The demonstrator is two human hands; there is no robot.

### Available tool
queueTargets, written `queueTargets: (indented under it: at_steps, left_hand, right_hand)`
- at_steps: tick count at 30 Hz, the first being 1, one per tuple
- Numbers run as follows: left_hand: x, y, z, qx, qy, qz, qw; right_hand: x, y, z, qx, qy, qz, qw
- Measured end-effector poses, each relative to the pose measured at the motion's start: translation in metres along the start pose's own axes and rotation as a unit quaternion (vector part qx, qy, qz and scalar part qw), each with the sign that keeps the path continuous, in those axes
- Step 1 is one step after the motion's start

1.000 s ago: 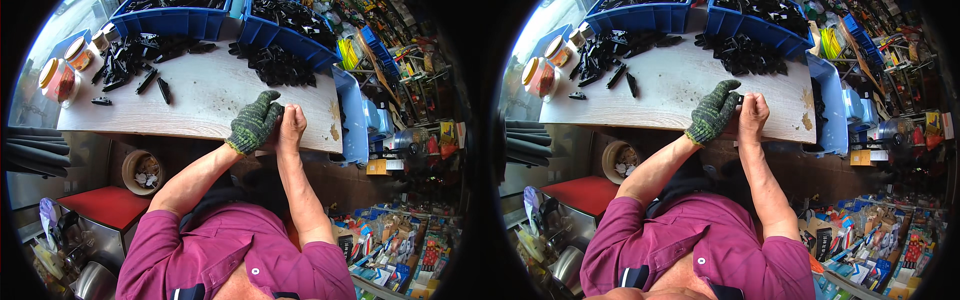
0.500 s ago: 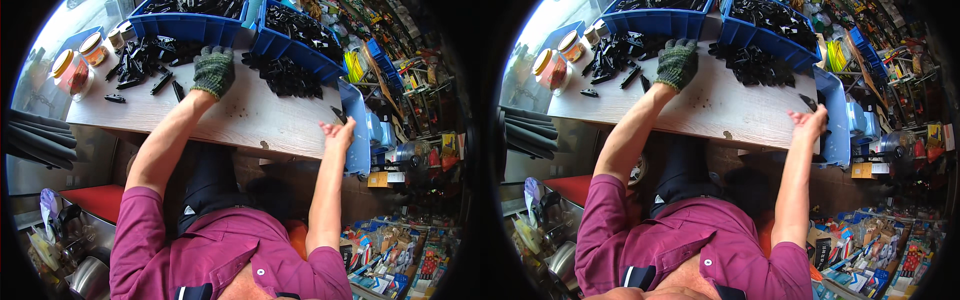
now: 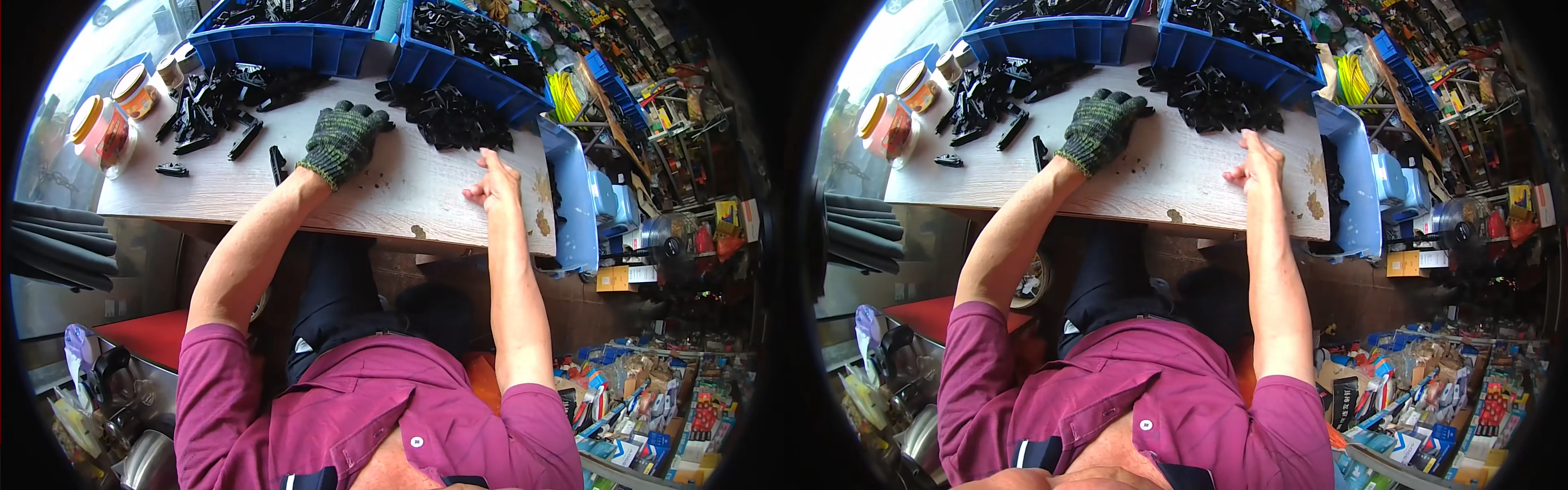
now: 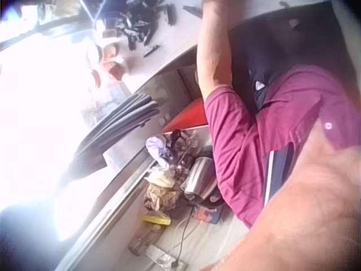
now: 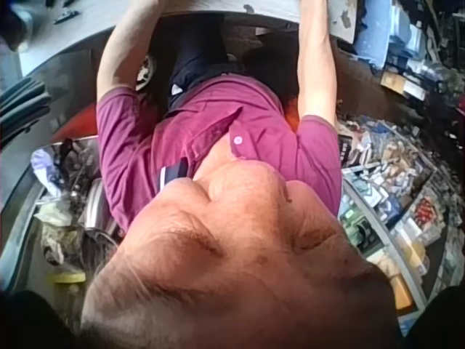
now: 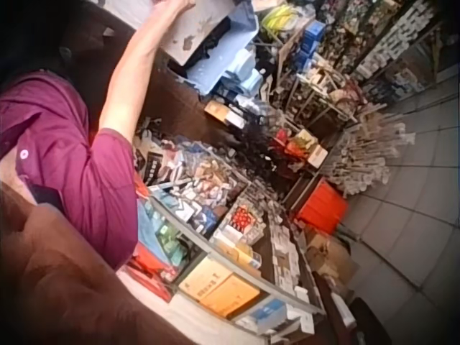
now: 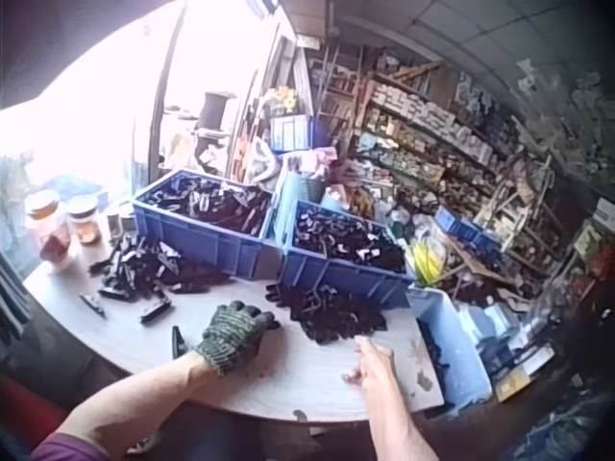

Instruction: Inspect and sort small black plastic hardware components at a workshop workbench.

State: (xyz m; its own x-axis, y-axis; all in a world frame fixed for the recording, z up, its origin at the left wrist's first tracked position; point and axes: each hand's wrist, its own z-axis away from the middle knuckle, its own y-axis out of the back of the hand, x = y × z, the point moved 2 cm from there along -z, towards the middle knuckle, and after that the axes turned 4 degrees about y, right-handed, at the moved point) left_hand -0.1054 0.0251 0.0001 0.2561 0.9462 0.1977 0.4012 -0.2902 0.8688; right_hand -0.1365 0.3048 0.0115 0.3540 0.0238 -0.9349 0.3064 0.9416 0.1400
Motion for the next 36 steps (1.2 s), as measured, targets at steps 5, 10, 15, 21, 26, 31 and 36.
queueTargets:
  at_steps: [5, 10, 15, 21, 26, 31, 36]
  left_hand:
    - [0.005, 0.0, 0.001, 0.011, -0.002, 0.006, 1.0]
    - [0.001, -0.003, 0.002, 0.015, -0.009, 0.025, 1.0]
    - [0.003, 0.0, 0.002, 0.014, 0.004, 0.019, 1.0]
    - [0.002, -0.001, -0.001, 0.008, 0.009, 0.023, 1.0]
    - [0.002, 0.004, 0.0, 0.044, 0.019, 0.043, 0.998]
    - [0.002, 0.013, 0.004, 0.132, 0.017, 0.14, 0.981]
    - [0.049, 0.004, 0.01, 0.087, 0.024, 0.31, 0.947]
  right_hand:
    - [-0.007, -0.022, 0.001, -0.004, 0.023, 0.027, 0.999]
    - [-0.011, -0.029, 0.0, -0.08, 0.038, 0.073, 0.993]
    - [-0.013, -0.039, -0.001, -0.1, 0.053, 0.146, 0.983]
    - [-0.011, -0.041, -0.002, -0.125, 0.091, 0.161, 0.975]
    - [-0.005, -0.034, -0.004, -0.121, 0.089, 0.127, 0.98]
    - [0.0, -0.019, 0.001, -0.134, 0.062, 0.051, 0.988]
    - [0.012, -0.011, 0.013, -0.148, 0.093, -0.016, 0.984]
